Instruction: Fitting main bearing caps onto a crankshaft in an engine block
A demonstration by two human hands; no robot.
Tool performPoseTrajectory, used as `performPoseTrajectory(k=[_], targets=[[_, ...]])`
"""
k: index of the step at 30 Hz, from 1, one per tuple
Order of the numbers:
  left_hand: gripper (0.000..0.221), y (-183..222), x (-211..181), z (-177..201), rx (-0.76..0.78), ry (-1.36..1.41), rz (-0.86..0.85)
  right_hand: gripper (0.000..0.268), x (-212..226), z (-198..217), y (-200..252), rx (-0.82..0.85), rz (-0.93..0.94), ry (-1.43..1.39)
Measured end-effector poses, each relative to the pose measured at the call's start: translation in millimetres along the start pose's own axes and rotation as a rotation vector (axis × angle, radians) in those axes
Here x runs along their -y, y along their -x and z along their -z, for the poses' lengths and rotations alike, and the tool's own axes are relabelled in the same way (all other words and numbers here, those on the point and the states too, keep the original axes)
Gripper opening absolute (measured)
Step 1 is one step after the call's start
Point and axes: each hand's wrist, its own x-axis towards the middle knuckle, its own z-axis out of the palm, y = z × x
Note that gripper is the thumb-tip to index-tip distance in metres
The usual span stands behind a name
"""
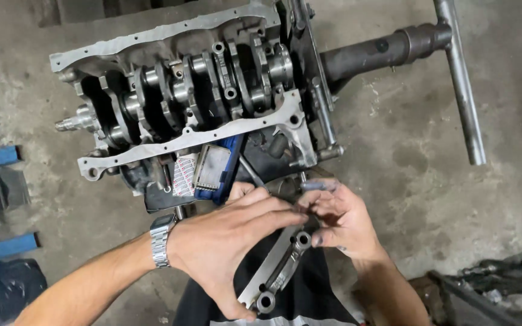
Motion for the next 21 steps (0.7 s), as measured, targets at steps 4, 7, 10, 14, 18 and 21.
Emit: performPoseTrajectory(k=[4,7,10,14,18,21], targets=[[0.112,-29.3,-4.1,4.5,-0.02,0.084,0.037,0.095,18.2,28.1,-12.5,0.215,-0.012,-0.054],[0.113,-40.8,-2.6,6.6,-0.077,0.103,0.063,0.095,33.3,33.2,-30.9,0.245,0.095,-0.134],[0.113,-45.8,2.3,8.7,-0.155,0.125,0.068,0.096,38.7,36.4,-44.6,0.288,-0.006,-0.215],[0.11,-39.0,18.4,13.4,-0.249,0.127,-0.011,0.089,44.9,27.7,-62.7,0.267,-0.049,-0.223],[0.115,-19.7,49.1,12.1,-0.372,0.177,-0.111,0.082,53.4,14.4,-78.8,0.198,0.065,-0.112],[0.104,-11.0,56.3,12.3,-0.554,0.193,-0.132,0.078,56.6,13.4,-80.7,0.042,0.146,0.024]])
